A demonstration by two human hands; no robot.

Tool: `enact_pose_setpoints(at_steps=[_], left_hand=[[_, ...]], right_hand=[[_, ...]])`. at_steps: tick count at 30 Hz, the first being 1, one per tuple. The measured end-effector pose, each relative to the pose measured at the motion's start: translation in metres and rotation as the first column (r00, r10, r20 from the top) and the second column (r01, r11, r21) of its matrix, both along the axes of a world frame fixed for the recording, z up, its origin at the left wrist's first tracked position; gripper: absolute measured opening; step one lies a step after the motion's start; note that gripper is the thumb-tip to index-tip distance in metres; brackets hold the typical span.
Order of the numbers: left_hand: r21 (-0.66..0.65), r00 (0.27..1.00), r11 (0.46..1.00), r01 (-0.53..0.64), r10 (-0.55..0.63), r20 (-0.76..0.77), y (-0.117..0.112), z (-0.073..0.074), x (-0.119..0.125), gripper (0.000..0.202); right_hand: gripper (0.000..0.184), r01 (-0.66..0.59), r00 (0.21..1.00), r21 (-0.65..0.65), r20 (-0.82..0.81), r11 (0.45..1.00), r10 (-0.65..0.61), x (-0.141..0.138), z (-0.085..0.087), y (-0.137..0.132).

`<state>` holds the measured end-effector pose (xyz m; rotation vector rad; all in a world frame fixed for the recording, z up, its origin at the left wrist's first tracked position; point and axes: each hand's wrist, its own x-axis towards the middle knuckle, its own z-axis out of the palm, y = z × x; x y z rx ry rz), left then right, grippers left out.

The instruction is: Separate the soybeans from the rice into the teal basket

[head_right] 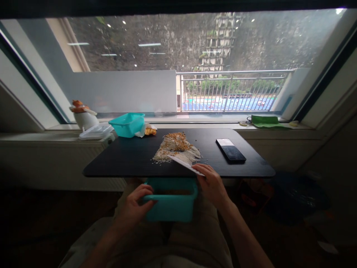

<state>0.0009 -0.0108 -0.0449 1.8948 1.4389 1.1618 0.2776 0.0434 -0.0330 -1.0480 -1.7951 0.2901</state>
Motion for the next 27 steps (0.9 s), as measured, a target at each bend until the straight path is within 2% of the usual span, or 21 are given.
enact_pose_setpoints(at_steps=[7, 13, 18, 27], left_hand=[[-0.004, 0.998, 0.999, 0.043, -0.043, 0.035, 0.010, -0.001, 0.016, 0.005], [-0.001, 0.997, 0.998, 0.059, -0.059, 0.056, 0.014, -0.001, 0.023, 0.004], [0.002, 0.994, 0.996, 0.086, -0.085, 0.071, 0.013, 0.000, 0.033, 0.004], [-0.005, 0.992, 0.995, 0.096, -0.096, 0.081, 0.006, 0.001, 0.031, 0.005]], right_hand=[[0.025, 0.079, 0.993, -0.072, -0.081, 0.994, -0.085, 0.028, 0.004, 0.017], [0.024, 0.140, 0.978, -0.161, -0.131, 0.977, -0.161, 0.032, 0.017, 0.029], [0.021, 0.214, 0.950, -0.197, -0.186, 0.957, -0.250, 0.032, 0.031, 0.023], [0.024, 0.159, 0.955, -0.255, -0.206, 0.954, -0.215, 0.027, 0.036, 0.018]])
